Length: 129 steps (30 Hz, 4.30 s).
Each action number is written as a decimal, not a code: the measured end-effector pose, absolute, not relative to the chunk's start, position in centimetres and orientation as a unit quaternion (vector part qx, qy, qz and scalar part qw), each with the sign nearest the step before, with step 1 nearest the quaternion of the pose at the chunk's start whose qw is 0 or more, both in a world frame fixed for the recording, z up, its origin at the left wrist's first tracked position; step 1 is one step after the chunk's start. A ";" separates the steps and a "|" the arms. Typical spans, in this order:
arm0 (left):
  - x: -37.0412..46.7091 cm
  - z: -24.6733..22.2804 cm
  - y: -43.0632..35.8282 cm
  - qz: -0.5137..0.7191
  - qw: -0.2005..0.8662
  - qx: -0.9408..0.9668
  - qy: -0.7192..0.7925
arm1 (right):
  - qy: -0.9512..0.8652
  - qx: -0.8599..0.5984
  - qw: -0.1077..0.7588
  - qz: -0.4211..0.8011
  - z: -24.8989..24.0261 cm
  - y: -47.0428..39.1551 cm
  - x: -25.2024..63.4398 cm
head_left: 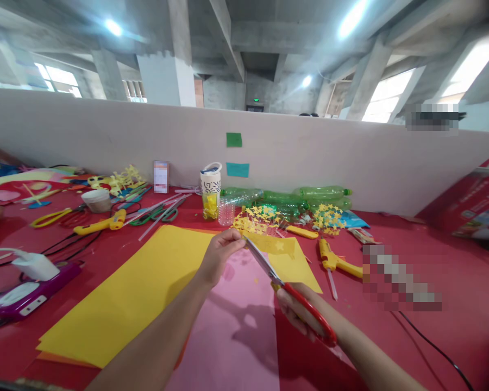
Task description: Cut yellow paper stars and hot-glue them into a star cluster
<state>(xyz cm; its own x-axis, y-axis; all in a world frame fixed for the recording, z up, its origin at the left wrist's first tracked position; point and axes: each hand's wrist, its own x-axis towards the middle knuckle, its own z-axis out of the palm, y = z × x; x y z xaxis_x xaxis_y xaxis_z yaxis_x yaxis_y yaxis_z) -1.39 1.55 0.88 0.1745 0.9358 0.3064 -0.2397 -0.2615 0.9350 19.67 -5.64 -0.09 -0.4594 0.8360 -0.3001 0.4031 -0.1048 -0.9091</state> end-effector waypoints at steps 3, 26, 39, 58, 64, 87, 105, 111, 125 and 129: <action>-1.4 0.9 1.5 0.563 0.522 0.563 0.306 | -0.634 -0.497 0.188 0.562 -0.3 -5.5 19.5; -1.3 0.8 1.7 0.573 0.523 0.556 0.297 | -0.623 -0.505 0.199 0.564 -0.8 -5.3 19.3; 0.0 0.9 0.3 0.450 0.574 0.602 0.327 | -0.522 -0.544 0.451 0.477 0.0 -3.2 20.9; 0.4 -2.2 0.9 0.215 0.153 0.881 0.391 | -0.547 -0.413 0.522 0.507 -0.7 -2.9 20.7; 0.1 -3.1 1.6 0.217 0.085 0.876 0.422 | -0.574 -0.426 0.502 0.486 -0.8 -3.0 20.8; 2.0 -1.2 -0.7 0.294 0.620 0.646 0.335 | -0.586 -0.440 0.512 0.447 -1.3 -3.9 19.3; 2.1 -0.9 -0.8 0.341 0.598 0.631 0.356 | -0.523 -0.431 0.526 0.514 -1.2 -4.3 18.9; 1.2 -0.9 0.2 0.428 0.626 0.547 0.355 | -0.508 -0.468 0.538 0.483 -0.9 -3.8 20.0; -1.9 0.6 2.9 0.660 0.539 0.392 0.346 | -0.630 -0.515 0.400 0.421 0.6 -4.2 21.0; -1.2 0.5 2.4 0.650 0.528 0.412 0.360 | -0.728 -0.540 0.306 0.290 0.2 -5.0 20.3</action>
<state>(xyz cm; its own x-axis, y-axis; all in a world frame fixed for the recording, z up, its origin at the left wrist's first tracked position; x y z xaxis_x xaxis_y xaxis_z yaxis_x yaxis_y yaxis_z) -1.24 2.44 0.50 -0.1025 0.9826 0.1547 -0.3903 -0.1828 0.9024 20.30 -4.97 0.17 -0.2297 0.9641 0.1331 0.6086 0.2490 -0.7534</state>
